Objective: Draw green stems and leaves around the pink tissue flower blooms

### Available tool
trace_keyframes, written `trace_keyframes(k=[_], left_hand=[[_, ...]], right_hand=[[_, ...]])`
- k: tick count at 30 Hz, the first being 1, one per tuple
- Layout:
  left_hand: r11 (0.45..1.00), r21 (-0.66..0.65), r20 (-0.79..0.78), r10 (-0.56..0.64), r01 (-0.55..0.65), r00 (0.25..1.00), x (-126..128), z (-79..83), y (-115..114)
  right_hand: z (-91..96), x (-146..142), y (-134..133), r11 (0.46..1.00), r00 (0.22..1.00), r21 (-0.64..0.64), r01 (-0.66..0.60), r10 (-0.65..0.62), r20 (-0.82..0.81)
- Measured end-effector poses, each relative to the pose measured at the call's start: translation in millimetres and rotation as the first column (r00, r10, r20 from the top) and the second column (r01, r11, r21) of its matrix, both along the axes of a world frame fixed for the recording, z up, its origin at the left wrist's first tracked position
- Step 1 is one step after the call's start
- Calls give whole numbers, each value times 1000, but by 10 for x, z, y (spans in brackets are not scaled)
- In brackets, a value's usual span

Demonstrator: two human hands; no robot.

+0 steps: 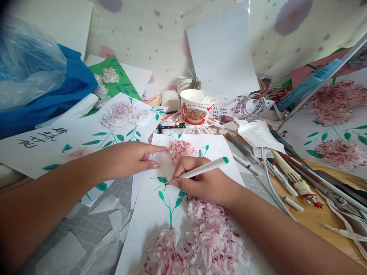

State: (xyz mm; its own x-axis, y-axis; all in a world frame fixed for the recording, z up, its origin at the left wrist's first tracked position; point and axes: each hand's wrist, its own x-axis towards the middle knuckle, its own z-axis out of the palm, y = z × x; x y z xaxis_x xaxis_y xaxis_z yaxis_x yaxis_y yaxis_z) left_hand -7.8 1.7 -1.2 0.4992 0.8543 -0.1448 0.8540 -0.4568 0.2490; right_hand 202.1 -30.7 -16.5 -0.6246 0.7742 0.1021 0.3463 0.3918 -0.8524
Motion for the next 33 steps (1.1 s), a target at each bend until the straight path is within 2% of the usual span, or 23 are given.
trace_keyframes(k=[7,18,21,27,33], left_hand=[[1000,14,-19,8,-8,1000,-6,11,-3],[999,7,-2,33,-33,999,-11,-14,-1],[999,-7,11,39,-39,999,-1,1,-10],[1000,-27,36,6,-5,999,-5,30,-25],[999,-31,46,7,-6,999,5,28,-31]], right_hand=[[-4,2,-6,999,998,-10,49,-50,-50],[-18,5,-8,998,992,-38,47,-51,-117],[5,-7,3,995,984,-81,52,-64,-165],[73,-66,75,968,985,-242,-72,31,-169],[-13,-58,31,997,992,-65,37,-45,-119]])
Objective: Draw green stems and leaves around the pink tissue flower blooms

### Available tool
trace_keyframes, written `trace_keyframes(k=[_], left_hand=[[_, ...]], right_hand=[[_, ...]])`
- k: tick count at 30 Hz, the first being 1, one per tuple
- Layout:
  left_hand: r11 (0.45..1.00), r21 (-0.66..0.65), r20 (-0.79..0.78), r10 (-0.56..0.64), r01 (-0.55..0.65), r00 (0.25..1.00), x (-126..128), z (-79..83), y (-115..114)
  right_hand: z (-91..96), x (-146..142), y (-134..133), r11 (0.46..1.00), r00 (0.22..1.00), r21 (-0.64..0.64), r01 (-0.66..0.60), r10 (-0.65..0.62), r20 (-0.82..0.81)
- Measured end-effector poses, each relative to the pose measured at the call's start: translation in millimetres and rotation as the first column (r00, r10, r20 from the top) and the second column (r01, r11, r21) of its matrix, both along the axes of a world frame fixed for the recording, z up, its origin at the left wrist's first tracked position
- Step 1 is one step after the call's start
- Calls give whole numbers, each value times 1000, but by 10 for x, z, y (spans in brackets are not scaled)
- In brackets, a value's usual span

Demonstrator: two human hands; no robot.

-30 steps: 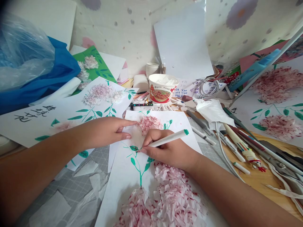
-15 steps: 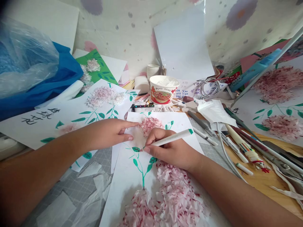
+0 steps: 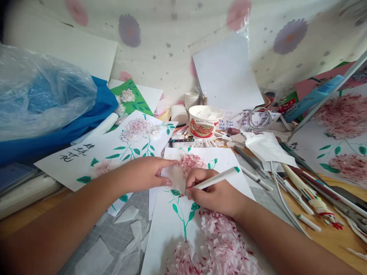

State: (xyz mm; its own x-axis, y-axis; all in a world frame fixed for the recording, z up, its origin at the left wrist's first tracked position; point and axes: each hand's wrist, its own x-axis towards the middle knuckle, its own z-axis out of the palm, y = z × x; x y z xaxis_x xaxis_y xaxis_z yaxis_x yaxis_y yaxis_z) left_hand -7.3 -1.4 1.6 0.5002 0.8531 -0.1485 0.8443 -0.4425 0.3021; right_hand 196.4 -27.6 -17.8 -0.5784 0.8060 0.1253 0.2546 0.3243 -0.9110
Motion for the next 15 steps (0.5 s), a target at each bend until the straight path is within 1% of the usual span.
trace_keyframes(k=[4,7,11,15], left_hand=[[1000,11,26,-20,20,999,6,0,6],[1000,9,24,6,-6,1000,-1,-6,6],[1000,17,41,-13,12,999,-7,-8,6],[1000,7,22,7,-7,1000,-4,3,3]], right_hand=[[-11,-8,-25,997,998,81,2,-7,63],[-6,-19,-18,998,998,68,-4,0,66],[-14,-9,8,998,997,53,-22,17,79],[-25,4,21,997,996,60,-49,45,79]])
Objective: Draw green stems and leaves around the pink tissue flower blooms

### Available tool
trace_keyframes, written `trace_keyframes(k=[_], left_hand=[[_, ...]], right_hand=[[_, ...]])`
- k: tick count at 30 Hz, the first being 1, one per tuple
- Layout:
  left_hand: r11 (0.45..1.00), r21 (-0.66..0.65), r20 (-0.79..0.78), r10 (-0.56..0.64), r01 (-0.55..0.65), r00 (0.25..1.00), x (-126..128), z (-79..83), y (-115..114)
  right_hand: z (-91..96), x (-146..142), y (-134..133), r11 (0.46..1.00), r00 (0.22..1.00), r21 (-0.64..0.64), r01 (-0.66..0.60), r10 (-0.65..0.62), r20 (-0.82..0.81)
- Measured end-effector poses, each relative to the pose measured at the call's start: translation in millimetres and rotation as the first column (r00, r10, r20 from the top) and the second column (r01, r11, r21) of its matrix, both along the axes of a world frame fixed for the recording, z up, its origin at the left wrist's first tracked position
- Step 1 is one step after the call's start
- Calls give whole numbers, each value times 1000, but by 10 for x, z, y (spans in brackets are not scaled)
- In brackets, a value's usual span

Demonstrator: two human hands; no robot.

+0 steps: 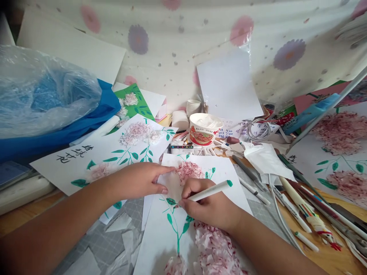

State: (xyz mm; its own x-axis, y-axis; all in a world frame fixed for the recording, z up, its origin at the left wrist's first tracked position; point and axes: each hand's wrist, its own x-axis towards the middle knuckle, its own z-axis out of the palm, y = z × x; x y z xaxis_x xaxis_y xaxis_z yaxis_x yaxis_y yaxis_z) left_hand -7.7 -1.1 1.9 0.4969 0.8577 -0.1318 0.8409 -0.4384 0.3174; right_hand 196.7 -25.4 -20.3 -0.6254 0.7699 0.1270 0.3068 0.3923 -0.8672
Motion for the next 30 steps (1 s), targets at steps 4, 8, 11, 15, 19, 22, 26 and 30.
trace_keyframes(k=[4,8,11,15,19,22,26,30], left_hand=[[1000,-6,-8,13,-13,1000,-4,2,-6],[1000,-2,-14,22,-22,1000,-7,2,-21],[1000,-4,-23,21,-21,1000,-7,4,-28],[1000,-2,-21,14,-14,1000,-7,6,-26],[1000,-4,-27,9,-9,1000,-4,6,-20],[1000,-8,-30,6,-6,1000,-2,5,-15],[1000,-9,-36,12,-12,999,-3,5,-18],[1000,-21,-37,22,-22,999,-2,11,-29]], right_hand=[[-2,-2,3,1000,1000,11,-12,12,7],[4,-11,2,1000,1000,19,-23,23,11],[11,-17,4,1000,1000,9,-27,27,-2],[22,-20,8,999,999,-5,-39,39,-20],[25,-16,5,999,999,-5,-51,51,-6],[22,-13,4,998,998,1,-55,55,-4],[33,-19,9,999,999,4,-47,47,-7],[49,-30,8,998,998,5,-55,55,-16]])
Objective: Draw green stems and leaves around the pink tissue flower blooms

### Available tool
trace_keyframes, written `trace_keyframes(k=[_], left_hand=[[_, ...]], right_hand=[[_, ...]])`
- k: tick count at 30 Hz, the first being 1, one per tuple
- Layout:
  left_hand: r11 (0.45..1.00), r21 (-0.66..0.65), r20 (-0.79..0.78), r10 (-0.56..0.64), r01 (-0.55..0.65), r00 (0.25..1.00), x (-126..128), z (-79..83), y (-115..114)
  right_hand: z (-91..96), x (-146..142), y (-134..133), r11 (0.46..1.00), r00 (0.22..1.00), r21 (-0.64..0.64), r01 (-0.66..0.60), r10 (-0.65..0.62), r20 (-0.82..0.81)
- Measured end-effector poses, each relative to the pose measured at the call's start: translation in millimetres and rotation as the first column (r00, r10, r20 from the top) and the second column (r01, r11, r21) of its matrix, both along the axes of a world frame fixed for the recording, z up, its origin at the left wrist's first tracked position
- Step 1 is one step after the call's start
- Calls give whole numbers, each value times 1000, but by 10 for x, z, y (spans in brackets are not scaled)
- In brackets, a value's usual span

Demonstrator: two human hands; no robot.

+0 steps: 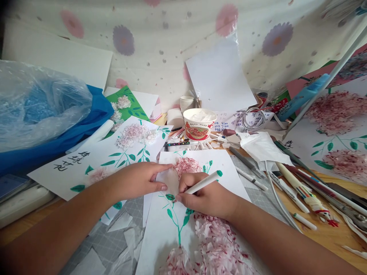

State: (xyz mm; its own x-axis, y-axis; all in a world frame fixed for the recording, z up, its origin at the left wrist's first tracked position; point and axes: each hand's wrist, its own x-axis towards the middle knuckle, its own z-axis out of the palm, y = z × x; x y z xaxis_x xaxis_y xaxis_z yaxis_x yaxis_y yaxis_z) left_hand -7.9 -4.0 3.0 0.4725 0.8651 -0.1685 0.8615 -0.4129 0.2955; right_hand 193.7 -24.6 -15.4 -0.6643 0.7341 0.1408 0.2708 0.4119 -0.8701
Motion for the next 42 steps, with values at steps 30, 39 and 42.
trace_keyframes(k=[30,39,42], left_hand=[[1000,21,5,-19,19,1000,-28,-35,12],[1000,14,2,-6,6,1000,-7,-13,15],[1000,20,-7,-1,1,1000,1,-4,10]], right_hand=[[-19,4,9,997,1000,77,1,-2,10],[-28,16,12,987,998,156,-28,19,56],[-38,15,19,985,998,171,-15,6,55]])
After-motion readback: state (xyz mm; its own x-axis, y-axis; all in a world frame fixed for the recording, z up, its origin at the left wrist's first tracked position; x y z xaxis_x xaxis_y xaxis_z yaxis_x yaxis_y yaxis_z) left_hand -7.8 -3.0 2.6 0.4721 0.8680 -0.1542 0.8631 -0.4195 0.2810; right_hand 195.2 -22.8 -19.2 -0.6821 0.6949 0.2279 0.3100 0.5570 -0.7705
